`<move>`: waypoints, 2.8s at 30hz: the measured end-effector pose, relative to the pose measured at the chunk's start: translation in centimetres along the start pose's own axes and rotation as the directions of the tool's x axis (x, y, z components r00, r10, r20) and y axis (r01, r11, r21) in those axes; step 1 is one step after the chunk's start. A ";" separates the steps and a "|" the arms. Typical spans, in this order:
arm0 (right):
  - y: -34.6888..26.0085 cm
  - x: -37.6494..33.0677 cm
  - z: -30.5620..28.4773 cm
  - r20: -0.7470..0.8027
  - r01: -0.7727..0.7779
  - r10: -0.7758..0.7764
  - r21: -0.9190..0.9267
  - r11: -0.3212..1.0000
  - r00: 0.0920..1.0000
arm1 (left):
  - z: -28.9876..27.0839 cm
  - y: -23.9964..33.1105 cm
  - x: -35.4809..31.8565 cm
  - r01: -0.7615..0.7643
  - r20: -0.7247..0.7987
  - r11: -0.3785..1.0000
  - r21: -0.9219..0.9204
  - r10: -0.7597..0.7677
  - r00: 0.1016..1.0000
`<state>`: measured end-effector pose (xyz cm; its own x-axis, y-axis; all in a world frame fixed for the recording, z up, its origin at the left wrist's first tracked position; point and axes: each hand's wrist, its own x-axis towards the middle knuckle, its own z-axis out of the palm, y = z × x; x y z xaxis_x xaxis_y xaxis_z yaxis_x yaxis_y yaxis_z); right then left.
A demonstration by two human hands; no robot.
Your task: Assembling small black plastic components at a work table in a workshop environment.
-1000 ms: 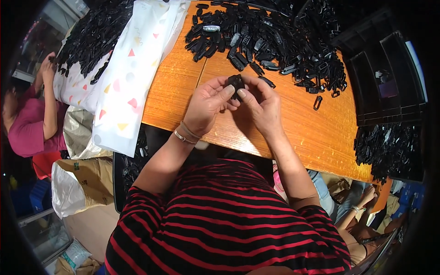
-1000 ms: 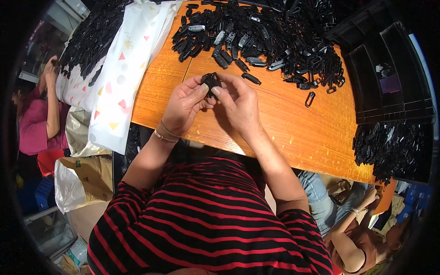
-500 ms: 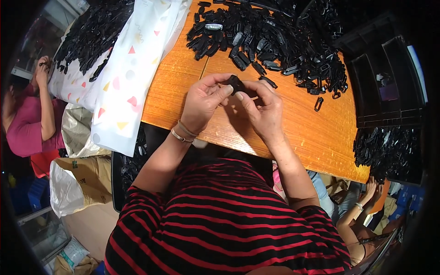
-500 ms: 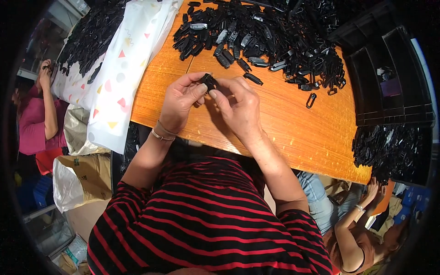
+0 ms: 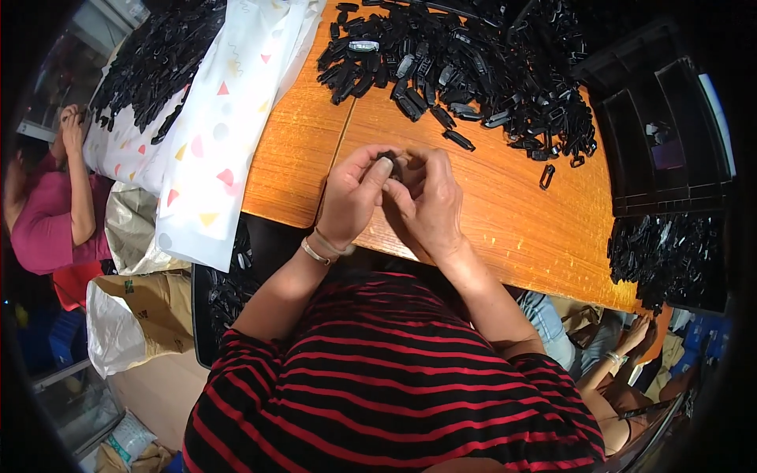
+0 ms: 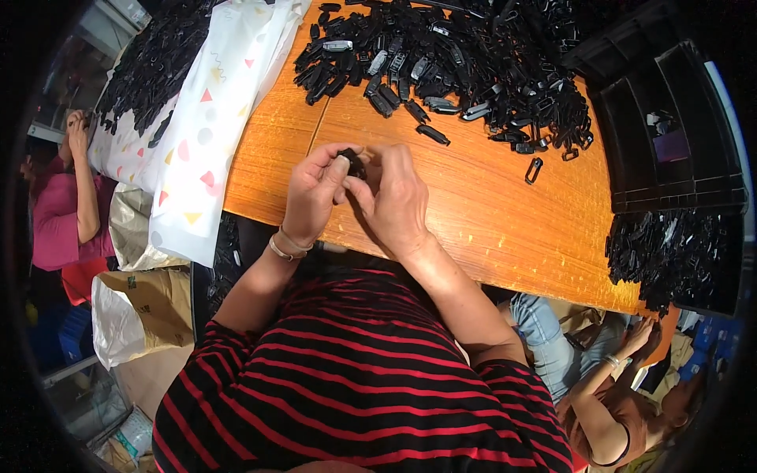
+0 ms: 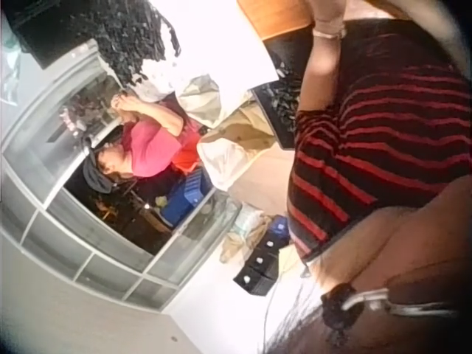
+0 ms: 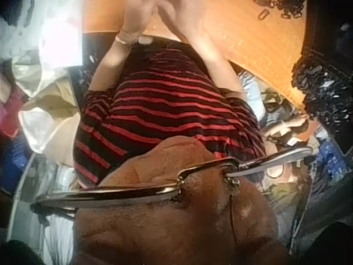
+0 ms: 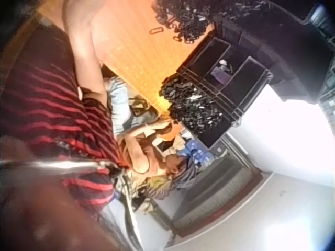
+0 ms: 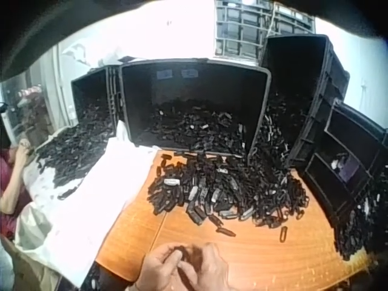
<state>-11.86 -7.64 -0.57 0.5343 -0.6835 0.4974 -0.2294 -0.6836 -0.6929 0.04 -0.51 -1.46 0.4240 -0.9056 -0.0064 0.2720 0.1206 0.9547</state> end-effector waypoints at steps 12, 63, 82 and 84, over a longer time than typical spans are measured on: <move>-2.5 -0.9 2.2 0.446 -0.227 0.150 0.124 0.966 0.882 | -3.8 1.8 -2.2 0.048 0.074 0.999 -0.006 -0.047 0.996; 0.6 3.6 0.6 0.196 -0.097 0.050 0.239 0.966 0.979 | -4.0 2.4 1.7 -0.016 0.085 0.998 -0.067 0.022 0.996; -0.3 2.9 0.8 0.112 0.092 -0.109 0.148 0.985 0.988 | -3.4 1.5 0.6 -0.099 -0.038 0.992 0.072 0.102 0.994; -0.7 2.2 1.3 0.094 0.109 -0.120 0.114 0.987 0.988 | -2.8 1.0 0.2 -0.136 -0.063 0.988 0.075 0.141 0.988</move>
<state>-9.39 -8.33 0.36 0.6322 -0.5692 0.5256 -0.0756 -0.7205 -0.6893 2.83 0.55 -1.36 0.5115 -0.8523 0.1093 0.1466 0.2118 0.9663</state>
